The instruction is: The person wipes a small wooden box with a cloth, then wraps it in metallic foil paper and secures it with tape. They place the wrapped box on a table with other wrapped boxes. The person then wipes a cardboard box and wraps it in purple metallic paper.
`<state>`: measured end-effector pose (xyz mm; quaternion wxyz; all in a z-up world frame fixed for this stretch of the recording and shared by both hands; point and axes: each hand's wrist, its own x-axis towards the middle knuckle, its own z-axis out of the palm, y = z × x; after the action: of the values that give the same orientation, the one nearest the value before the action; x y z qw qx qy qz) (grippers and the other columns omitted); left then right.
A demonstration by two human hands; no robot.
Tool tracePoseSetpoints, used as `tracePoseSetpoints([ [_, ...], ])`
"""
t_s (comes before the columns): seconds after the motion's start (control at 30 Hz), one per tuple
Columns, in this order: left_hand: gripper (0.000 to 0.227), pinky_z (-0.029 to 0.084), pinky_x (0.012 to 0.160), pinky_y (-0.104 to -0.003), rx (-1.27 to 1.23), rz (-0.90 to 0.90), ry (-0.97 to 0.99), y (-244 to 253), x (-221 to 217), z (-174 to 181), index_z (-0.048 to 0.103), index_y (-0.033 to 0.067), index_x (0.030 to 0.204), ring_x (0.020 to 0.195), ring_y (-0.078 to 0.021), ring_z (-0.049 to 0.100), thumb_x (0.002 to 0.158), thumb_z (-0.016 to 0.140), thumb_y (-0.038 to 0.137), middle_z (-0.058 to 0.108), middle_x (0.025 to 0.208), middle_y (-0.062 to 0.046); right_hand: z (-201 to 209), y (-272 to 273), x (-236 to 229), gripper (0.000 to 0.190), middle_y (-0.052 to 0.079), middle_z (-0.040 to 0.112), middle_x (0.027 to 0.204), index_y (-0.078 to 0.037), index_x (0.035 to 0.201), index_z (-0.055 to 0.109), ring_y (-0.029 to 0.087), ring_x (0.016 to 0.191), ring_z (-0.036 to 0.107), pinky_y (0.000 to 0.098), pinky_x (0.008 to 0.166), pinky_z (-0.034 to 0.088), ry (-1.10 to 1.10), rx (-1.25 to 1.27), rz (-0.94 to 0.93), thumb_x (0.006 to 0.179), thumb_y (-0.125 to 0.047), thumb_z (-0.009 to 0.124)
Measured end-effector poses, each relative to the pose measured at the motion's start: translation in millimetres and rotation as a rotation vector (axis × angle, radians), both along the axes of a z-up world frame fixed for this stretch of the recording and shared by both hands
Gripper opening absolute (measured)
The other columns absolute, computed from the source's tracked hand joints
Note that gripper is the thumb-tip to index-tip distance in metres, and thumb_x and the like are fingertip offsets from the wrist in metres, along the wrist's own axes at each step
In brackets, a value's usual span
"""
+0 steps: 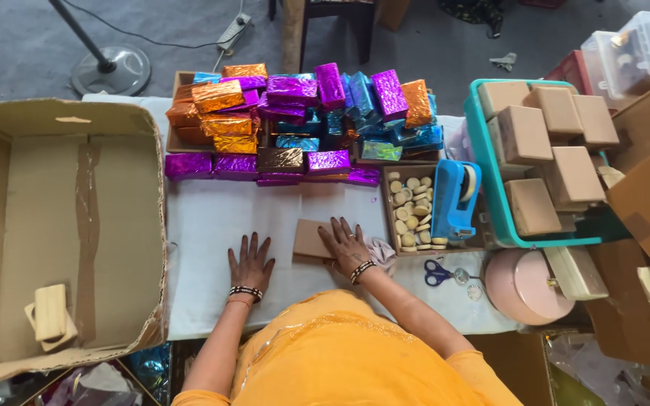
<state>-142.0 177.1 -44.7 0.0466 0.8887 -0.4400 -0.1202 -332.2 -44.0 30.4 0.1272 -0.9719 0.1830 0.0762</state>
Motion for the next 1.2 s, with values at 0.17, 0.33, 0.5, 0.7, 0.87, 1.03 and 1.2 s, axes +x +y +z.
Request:
tracePoseSetpoints([
  [0.17,0.078,0.007,0.121,-0.066,0.043,0.02,0.094,-6,0,31,0.029,0.0286,0.157,0.157,-0.0286,0.007,0.091,0.059,0.058,0.016,0.17,-0.007,6,-10,-18,0.089,0.02,0.026,0.162,-0.016,0.154,0.032,0.041,0.152,0.018,0.0616,0.12,0.018,0.008,0.045,-0.09,0.084,-0.052,0.074],
  [0.33,0.11,0.014,0.122,-0.064,0.053,-0.046,0.263,-51,4,57,0.022,0.0285,0.16,0.158,-0.03,0.004,0.071,0.078,0.064,0.011,0.17,-0.011,-29,-21,-76,0.075,0.02,0.039,0.156,-0.011,0.148,0.043,0.043,0.148,0.029,0.0514,0.121,0.027,-0.102,-0.007,-0.255,0.088,-0.044,0.071],
  [0.5,0.125,0.032,0.118,-0.054,-0.119,-0.357,0.278,-93,-3,27,0.023,0.0231,0.16,0.152,-0.0351,0.022,0.056,0.09,0.039,0.023,0.164,-0.016,-36,3,-117,0.061,0.017,0.046,0.152,-0.022,0.14,0.053,0.04,0.137,0.044,0.0488,0.107,0.045,-0.127,-0.041,-0.352,0.081,-0.022,0.07],
  [0.7,0.123,0.045,0.105,-0.049,-0.201,-0.23,0.249,-89,-24,17,0.027,0.0152,0.158,0.134,-0.0343,0.046,0.055,0.091,0.039,0.041,0.152,-0.012,-24,2,-114,0.049,0.007,0.063,0.125,-0.026,0.127,0.062,0.034,0.115,0.061,0.0459,0.088,0.055,-0.204,0.007,-0.497,0.08,-0.015,0.069],
  [0.87,0.126,0.041,0.107,-0.051,-0.408,-0.142,0.298,-63,-43,9,0.03,0.0112,0.151,0.13,-0.0368,0.048,0.047,0.095,0.042,0.046,0.143,-0.015,24,21,-59,0.044,0.005,0.069,0.113,-0.022,0.12,0.066,0.032,0.103,0.067,0.0448,0.082,0.056,-0.385,0.081,-0.377,0.077,-0.016,0.069],
  [1.03,0.095,0.046,0.111,-0.043,-0.559,-0.158,0.254,-53,-42,-35,0.043,0.0189,0.136,0.128,-0.0331,0.055,0.057,0.092,0.037,0.056,0.14,-0.014,-1,49,9,0.039,0.005,0.063,0.13,-0.023,0.127,0.062,0.028,0.115,0.065,0.0434,0.095,0.055,-0.275,0.197,-0.115,0.089,-0.029,0.065],
  [1.2,0.075,0.049,0.105,-0.045,-0.44,-0.02,0.405,-57,-48,27,0.052,0.0121,0.132,0.122,-0.0353,0.059,0.069,0.086,0.035,0.062,0.127,-0.014,-29,47,39,0.063,0.006,0.033,0.162,-0.019,0.155,0.039,0.033,0.15,0.027,0.0677,0.116,0.01,-0.281,-0.01,0.059,0.096,-0.035,0.055],
])
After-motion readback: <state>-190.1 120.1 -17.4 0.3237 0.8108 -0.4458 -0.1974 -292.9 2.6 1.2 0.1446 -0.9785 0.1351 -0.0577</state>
